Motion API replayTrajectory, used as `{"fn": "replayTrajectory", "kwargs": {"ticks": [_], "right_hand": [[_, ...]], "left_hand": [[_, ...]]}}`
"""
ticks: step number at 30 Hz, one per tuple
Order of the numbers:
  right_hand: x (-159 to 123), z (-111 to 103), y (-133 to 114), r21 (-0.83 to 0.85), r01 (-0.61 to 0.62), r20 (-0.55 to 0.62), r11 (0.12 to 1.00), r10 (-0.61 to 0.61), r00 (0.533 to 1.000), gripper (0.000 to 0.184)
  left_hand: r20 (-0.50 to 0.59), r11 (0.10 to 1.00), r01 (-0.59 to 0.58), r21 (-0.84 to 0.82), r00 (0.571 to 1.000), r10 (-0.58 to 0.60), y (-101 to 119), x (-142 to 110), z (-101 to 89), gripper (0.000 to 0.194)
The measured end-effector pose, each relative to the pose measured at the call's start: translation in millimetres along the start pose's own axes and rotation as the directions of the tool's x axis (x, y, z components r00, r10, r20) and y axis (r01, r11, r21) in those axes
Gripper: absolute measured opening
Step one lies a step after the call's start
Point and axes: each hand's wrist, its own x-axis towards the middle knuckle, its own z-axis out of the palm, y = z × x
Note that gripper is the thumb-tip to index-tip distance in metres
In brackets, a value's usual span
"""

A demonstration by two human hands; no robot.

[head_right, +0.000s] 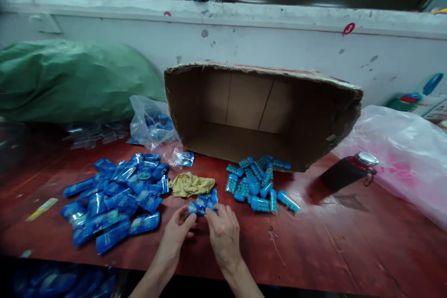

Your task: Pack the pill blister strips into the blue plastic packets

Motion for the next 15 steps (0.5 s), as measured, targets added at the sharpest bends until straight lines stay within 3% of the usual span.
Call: {"fn": "replayTrajectory", "kwargs": {"ticks": [2,4,7,9,10,12,15], "right_hand": [[-6,0,-6,0.155,-0.041,-0.005,0.987,0.042,0.999,0.023],[-7,3,-8,0.36,-0.157,0.007,0.92,0.166,0.986,0.025],[-2,9,-8,0.653,-0.41,0.209,0.637,0.37,0.905,0.032],[2,13,-7,0.731,-0.507,0.353,0.457,0.383,0.854,0.019],[4,15,-8,0.748,-0.522,0.38,0.41,0.38,0.843,0.015],[5,21,-9,0.762,-0.516,0.356,0.393,0.411,0.839,0.016],[3,28,-13,0.737,-0.501,0.276,0.453,0.475,0.836,0.016]], "left_hand": [[0.027,0.999,-0.03,0.038,0.999,0.029,-4,-1,2.3,0.035],[0.084,0.999,-0.023,-0.028,0.996,0.026,-6,-1,4.1,0.028],[0.074,0.999,-0.018,-0.033,0.997,0.021,-6,-1,5.3,0.028],[0.036,0.998,-0.058,0.027,0.998,0.057,-8,-2,5.9,0.027],[0.009,0.995,-0.077,0.061,0.997,0.077,-8,-2,6.4,0.027],[-0.039,0.988,-0.097,0.121,0.994,0.102,-10,-1,7.5,0.028],[-0.09,0.982,-0.089,0.165,0.99,0.104,-10,2,9.5,0.034]]}}
